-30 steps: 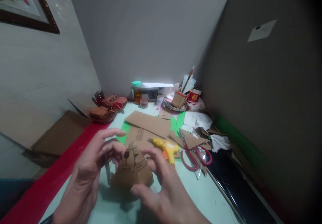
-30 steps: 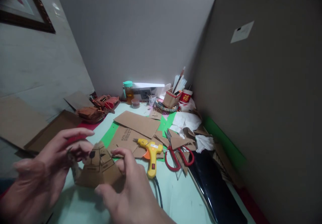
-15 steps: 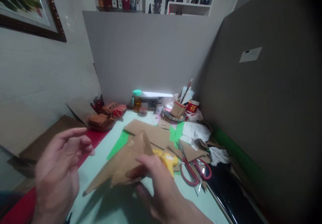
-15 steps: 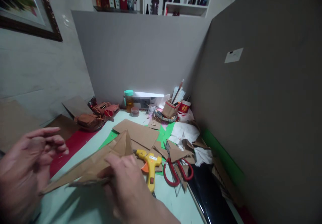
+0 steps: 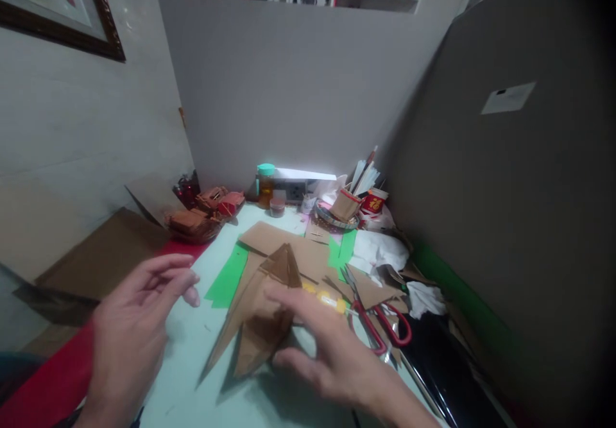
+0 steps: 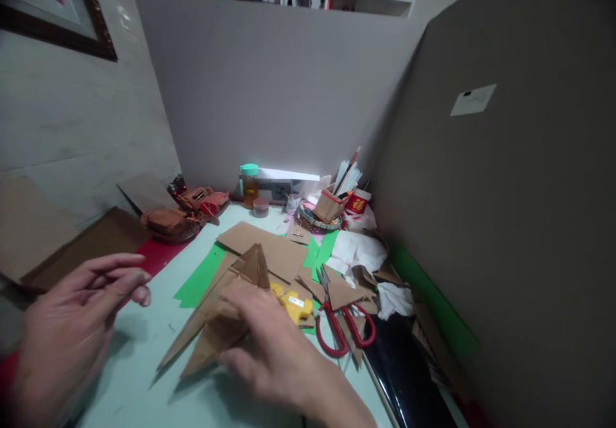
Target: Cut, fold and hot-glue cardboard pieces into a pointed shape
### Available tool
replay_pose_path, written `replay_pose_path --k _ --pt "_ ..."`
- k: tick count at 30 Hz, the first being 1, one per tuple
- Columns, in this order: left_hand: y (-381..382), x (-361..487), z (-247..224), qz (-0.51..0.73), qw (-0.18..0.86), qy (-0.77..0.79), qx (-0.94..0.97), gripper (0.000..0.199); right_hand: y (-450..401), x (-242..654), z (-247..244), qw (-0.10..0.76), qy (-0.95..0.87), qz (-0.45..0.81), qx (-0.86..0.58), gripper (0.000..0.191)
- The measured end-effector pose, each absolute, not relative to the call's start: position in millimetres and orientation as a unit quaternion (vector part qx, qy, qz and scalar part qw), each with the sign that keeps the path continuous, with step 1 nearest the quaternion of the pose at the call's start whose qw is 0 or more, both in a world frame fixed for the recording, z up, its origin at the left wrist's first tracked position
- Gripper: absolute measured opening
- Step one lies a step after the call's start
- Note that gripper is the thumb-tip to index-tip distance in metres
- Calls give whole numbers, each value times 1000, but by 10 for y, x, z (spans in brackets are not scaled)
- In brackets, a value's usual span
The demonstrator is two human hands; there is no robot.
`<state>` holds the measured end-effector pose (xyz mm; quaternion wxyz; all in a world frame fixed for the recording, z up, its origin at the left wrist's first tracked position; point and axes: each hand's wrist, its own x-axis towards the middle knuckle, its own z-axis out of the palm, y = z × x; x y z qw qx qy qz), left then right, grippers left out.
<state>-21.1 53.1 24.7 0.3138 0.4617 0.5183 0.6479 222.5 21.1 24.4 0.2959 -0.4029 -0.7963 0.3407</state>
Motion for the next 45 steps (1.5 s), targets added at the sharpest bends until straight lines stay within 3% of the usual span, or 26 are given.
replay_pose_path --k 3,6,15,21,24,30,36,45 --pt "542 -133 229 619 364 499 485 23 220 2295 393 441 -652 424 -449 23" --pt "532 3 290 594 407 476 504 28 277 2273 404 517 -582 438 -450 29" --pt "343 374 287 503 517 465 512 31 212 2134 215 518 -601 420 -441 40" --pt "315 426 155 440 530 482 542 41 249 2160 101 527 -576 451 -432 46" --pt "372 399 98 451 535 470 538 37 259 2184 87 521 -574 472 -419 44" --pt "481 293 34 515 548 364 550 9 193 2204 193 496 -614 464 -402 29" --pt "446 334 136 539 555 341 534 14 170 2163 203 514 -622 452 -379 29" --pt "330 360 188 495 602 365 510 22 161 2088 72 507 -592 474 -409 49"
